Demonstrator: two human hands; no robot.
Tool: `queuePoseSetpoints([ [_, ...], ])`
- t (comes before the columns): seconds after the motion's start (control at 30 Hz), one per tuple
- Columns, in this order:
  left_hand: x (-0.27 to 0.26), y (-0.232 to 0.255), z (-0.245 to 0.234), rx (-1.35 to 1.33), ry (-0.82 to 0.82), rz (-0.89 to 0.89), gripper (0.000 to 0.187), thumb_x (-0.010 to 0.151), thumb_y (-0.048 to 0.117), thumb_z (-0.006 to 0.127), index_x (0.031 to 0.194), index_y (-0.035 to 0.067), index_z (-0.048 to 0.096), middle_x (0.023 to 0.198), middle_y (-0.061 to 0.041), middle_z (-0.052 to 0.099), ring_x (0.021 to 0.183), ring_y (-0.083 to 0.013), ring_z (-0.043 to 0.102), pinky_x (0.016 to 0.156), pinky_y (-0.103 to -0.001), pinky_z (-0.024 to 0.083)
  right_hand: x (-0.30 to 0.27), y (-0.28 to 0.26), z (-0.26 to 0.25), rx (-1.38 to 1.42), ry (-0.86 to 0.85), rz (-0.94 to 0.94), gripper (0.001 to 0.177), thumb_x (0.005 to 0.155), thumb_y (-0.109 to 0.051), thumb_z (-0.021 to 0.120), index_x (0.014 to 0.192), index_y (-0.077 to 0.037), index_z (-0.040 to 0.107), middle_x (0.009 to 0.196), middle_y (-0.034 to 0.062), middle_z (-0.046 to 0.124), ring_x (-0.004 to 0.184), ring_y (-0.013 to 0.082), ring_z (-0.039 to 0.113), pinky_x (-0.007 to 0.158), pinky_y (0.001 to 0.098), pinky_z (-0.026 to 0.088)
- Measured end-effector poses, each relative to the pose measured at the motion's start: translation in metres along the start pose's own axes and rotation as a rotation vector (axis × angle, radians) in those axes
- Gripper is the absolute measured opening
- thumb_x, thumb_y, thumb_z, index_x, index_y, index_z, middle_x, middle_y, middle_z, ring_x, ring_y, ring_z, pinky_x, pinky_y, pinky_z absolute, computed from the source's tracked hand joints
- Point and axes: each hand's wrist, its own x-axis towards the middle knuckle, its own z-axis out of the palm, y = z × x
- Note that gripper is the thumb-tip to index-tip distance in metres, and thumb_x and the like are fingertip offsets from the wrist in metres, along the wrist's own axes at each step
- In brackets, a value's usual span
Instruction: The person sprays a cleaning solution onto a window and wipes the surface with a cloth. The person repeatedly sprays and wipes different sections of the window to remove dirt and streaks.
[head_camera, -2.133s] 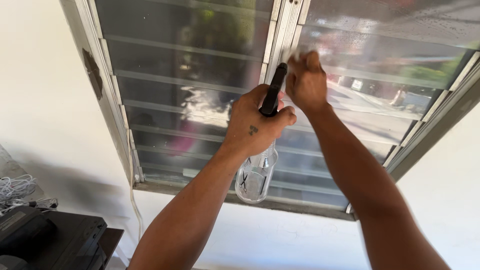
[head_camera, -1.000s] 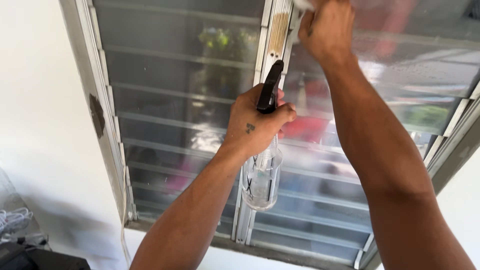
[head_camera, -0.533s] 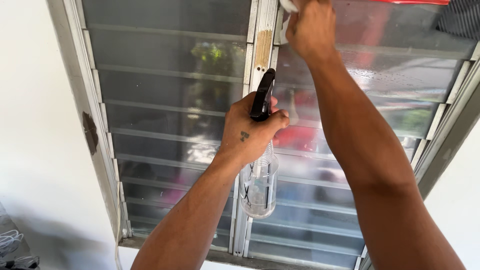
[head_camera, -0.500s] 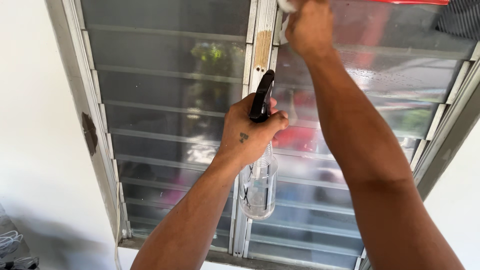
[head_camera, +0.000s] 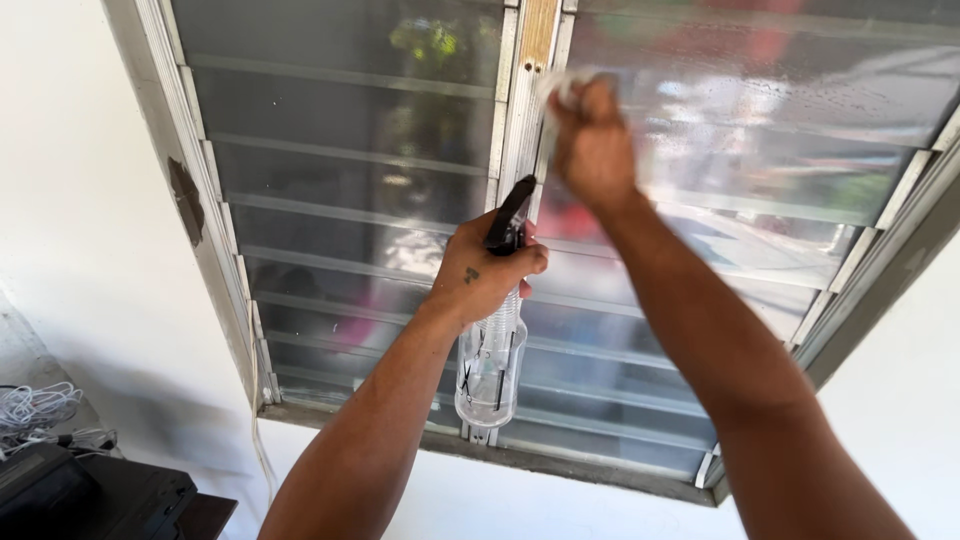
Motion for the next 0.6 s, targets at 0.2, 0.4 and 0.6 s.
queuePoseSetpoints([
  [0.2, -0.026, -0.009, 0.002, 0.189, 0.096, -0.102, 0.02, 0.08, 0.017, 0.077, 0.085, 0.0, 0.068, 0.066, -0.005, 0.067, 0.057, -0.012, 0.067, 0.053, -0.03, 0.058, -0.033, -0.006, -0.032, 0.463, -0.129, 0.296, 0.039, 0.085, 0.009, 0.058, 0.117, -0.006, 0.075, 0.12, 0.0168, 0.064, 0.104, 0.0285, 0.069, 0.071, 0.0334, 0.063],
  [0.4, -0.048, -0.02, 0.009, 0.037, 0.055, -0.074, 0.031, 0.074, 0.015, 0.078, 0.1, 0.006, 0.064, 0.076, -0.001, 0.065, 0.061, -0.0097, 0.065, 0.054, -0.028, 0.055, 0.018, 0.022, -0.021, 0.203, 0.141, 0.015, 0.046, 0.084, 0.01, 0.062, 0.128, 0.004, 0.072, 0.128, 0.022, 0.064, 0.116, 0.0365, 0.067, 0.097, 0.0404, 0.061],
  [0.6, -0.068, -0.035, 0.008, -0.007, 0.06, -0.146, 0.035, 0.074, 0.016, 0.076, 0.104, 0.003, 0.063, 0.086, -0.002, 0.062, 0.071, -0.0101, 0.068, 0.058, -0.029, 0.061, -0.053, -0.051, 0.012, -0.026, -0.023, 0.09, 0.034, 0.089, 0.008, 0.065, 0.122, 0.0, 0.073, 0.115, 0.0196, 0.061, 0.104, 0.0319, 0.066, 0.088, 0.0374, 0.063],
])
